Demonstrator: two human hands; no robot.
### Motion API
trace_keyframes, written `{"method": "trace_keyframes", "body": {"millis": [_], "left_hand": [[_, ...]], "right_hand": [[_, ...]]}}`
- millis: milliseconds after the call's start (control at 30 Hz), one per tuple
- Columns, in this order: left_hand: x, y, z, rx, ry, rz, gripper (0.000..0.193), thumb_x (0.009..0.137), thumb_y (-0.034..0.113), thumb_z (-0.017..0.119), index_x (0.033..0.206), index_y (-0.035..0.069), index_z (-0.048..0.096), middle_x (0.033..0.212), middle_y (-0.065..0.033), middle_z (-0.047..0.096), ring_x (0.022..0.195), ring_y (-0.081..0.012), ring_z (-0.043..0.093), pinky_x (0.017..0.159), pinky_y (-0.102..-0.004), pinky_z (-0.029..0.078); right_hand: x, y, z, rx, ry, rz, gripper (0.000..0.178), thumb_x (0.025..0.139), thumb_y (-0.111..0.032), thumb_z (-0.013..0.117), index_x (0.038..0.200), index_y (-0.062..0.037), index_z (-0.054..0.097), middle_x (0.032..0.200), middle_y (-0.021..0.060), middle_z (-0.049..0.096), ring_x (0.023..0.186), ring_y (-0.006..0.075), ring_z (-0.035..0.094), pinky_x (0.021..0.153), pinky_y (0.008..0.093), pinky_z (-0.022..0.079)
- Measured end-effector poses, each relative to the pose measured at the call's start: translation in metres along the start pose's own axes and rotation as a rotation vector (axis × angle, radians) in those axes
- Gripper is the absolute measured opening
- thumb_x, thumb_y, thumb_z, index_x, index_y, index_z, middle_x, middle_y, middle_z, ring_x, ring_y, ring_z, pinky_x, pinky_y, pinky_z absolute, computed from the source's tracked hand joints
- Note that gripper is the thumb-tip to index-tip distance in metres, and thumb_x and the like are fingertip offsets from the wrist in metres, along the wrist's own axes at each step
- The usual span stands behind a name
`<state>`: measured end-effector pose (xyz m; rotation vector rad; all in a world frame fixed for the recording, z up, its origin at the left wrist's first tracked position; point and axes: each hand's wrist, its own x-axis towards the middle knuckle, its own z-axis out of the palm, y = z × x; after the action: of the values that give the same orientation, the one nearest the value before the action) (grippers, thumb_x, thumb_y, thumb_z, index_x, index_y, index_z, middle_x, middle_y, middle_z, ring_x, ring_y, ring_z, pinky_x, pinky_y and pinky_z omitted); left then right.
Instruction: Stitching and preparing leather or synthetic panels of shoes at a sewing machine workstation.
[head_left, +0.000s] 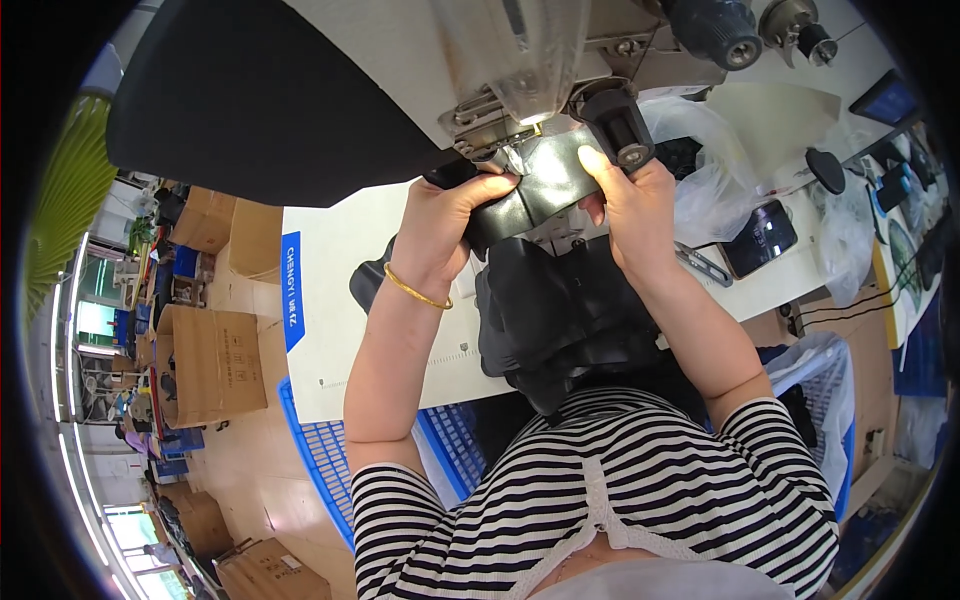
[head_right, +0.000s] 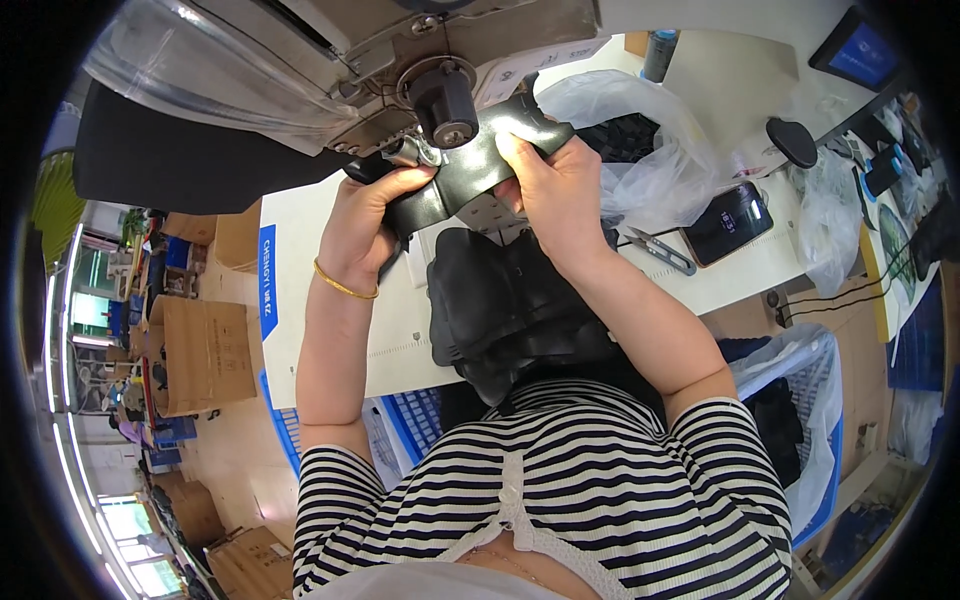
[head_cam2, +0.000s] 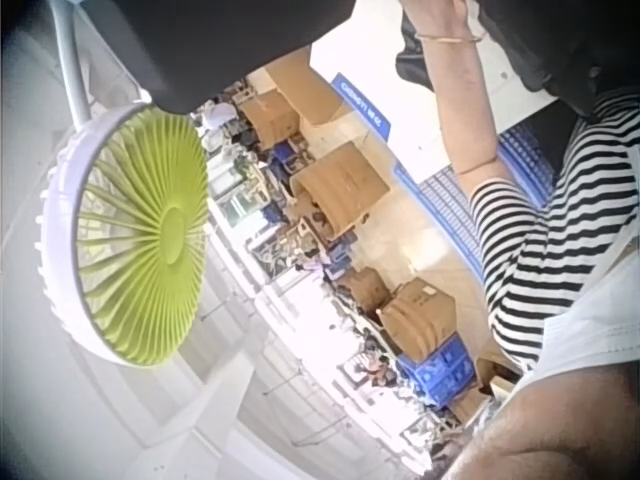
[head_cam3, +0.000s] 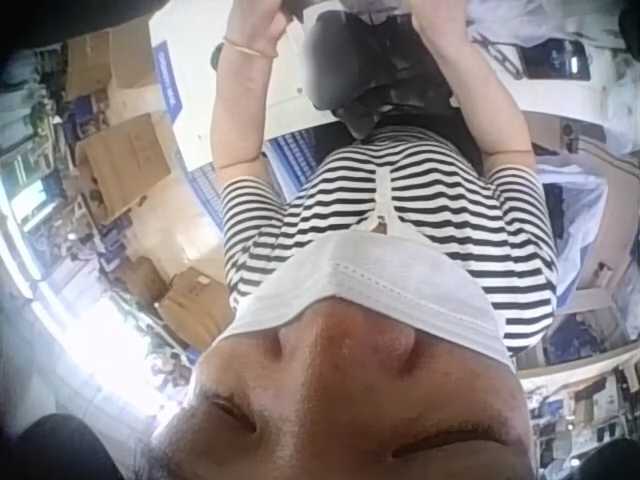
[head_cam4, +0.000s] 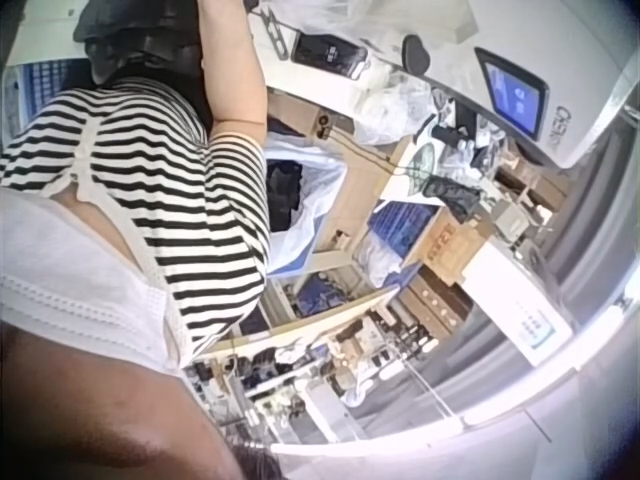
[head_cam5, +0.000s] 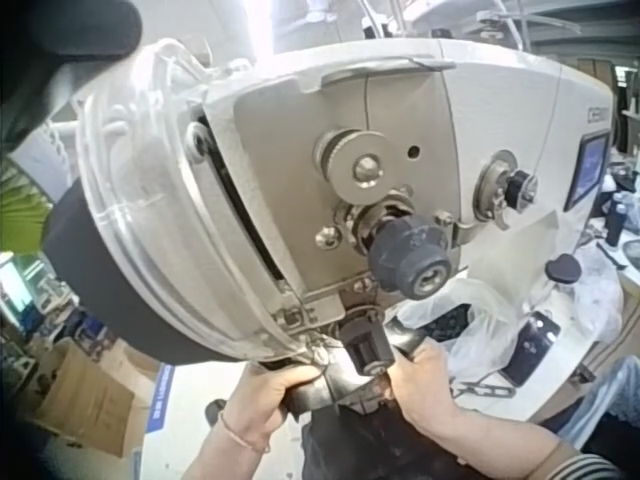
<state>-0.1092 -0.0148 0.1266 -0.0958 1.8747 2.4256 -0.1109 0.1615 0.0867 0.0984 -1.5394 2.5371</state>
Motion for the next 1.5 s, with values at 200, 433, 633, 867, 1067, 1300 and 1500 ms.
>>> {"method": "trace_keyframes", "body": {"millis": [200, 433, 633, 867, 1067, 1300, 1500], "left_hand": [[-0.001, 0.001, 0.000, 0.017, -0.010, 0.021, 0.011, 0.073, -0.005, 0.071, 0.082, -0.002, 0.066, 0.083, -0.0075, 0.066, 0.076, -0.0148, 0.063, 0.069, -0.0267, 0.051], [0.000, 0.001, -0.003, 0.005, -0.040, 0.023, 0.011, 0.075, -0.005, 0.070, 0.084, -0.003, 0.065, 0.085, -0.0085, 0.066, 0.079, -0.0156, 0.063, 0.072, -0.0271, 0.052], [0.002, 0.002, -0.006, 0.008, -0.025, 0.007, 0.015, 0.077, -0.007, 0.067, 0.092, -0.007, 0.065, 0.091, -0.0118, 0.067, 0.082, -0.0171, 0.064, 0.075, -0.0281, 0.053], [0.003, 0.002, -0.011, -0.037, -0.044, -0.035, 0.016, 0.079, -0.005, 0.067, 0.095, -0.006, 0.064, 0.094, -0.0114, 0.067, 0.084, -0.0180, 0.064, 0.076, -0.0284, 0.052], [-0.001, 0.000, -0.014, -0.183, 0.040, -0.063, 0.013, 0.085, -0.001, 0.060, 0.097, -0.005, 0.064, 0.096, -0.0111, 0.067, 0.087, -0.0187, 0.065, 0.078, -0.0299, 0.052], [0.002, -0.008, -0.026, -0.333, 0.012, -0.004, 0.016, 0.084, 0.001, 0.065, 0.099, -0.002, 0.065, 0.098, -0.0106, 0.067, 0.091, -0.0196, 0.065, 0.083, -0.0303, 0.052], [-0.018, -0.030, -0.087, -0.137, 0.246, 0.198, 0.020, 0.081, 0.003, 0.071, 0.100, -0.002, 0.066, 0.098, -0.0091, 0.068, 0.089, -0.0180, 0.064, 0.081, -0.0289, 0.052]], "right_hand": [[0.000, 0.000, -0.001, 0.000, -0.015, -0.023, 0.011, 0.089, -0.008, 0.058, 0.090, 0.0015, 0.063, 0.066, 0.0027, 0.059, 0.047, 0.0060, 0.050, 0.042, 0.0204, 0.036], [-0.001, -0.004, -0.001, -0.016, -0.035, -0.019, 0.011, 0.089, -0.008, 0.058, 0.090, 0.0021, 0.062, 0.067, 0.0033, 0.060, 0.048, 0.0062, 0.051, 0.042, 0.0204, 0.036], [0.003, -0.002, -0.002, -0.044, -0.037, -0.013, 0.012, 0.089, -0.009, 0.059, 0.090, 0.0023, 0.062, 0.067, 0.0035, 0.059, 0.050, 0.0064, 0.053, 0.043, 0.0201, 0.038], [0.004, -0.003, -0.005, -0.038, -0.090, 0.005, 0.011, 0.089, -0.009, 0.059, 0.094, 0.0008, 0.060, 0.071, 0.0036, 0.061, 0.051, 0.0064, 0.054, 0.042, 0.0196, 0.039], [0.004, -0.002, -0.012, -0.003, -0.102, 0.015, 0.013, 0.089, -0.012, 0.061, 0.093, 0.0002, 0.060, 0.072, 0.0040, 0.062, 0.052, 0.0072, 0.056, 0.042, 0.0192, 0.040], [0.006, 0.001, -0.012, -0.013, -0.140, -0.030, 0.017, 0.090, -0.016, 0.061, 0.096, 0.0001, 0.061, 0.074, 0.0040, 0.063, 0.052, 0.0071, 0.055, 0.044, 0.0190, 0.040], [-0.007, -0.005, -0.024, -0.246, -0.190, -0.082, 0.022, 0.097, -0.017, 0.048, 0.106, -0.0026, 0.063, 0.071, 0.0036, 0.060, 0.054, 0.0065, 0.049, 0.050, 0.0200, 0.039]]}}
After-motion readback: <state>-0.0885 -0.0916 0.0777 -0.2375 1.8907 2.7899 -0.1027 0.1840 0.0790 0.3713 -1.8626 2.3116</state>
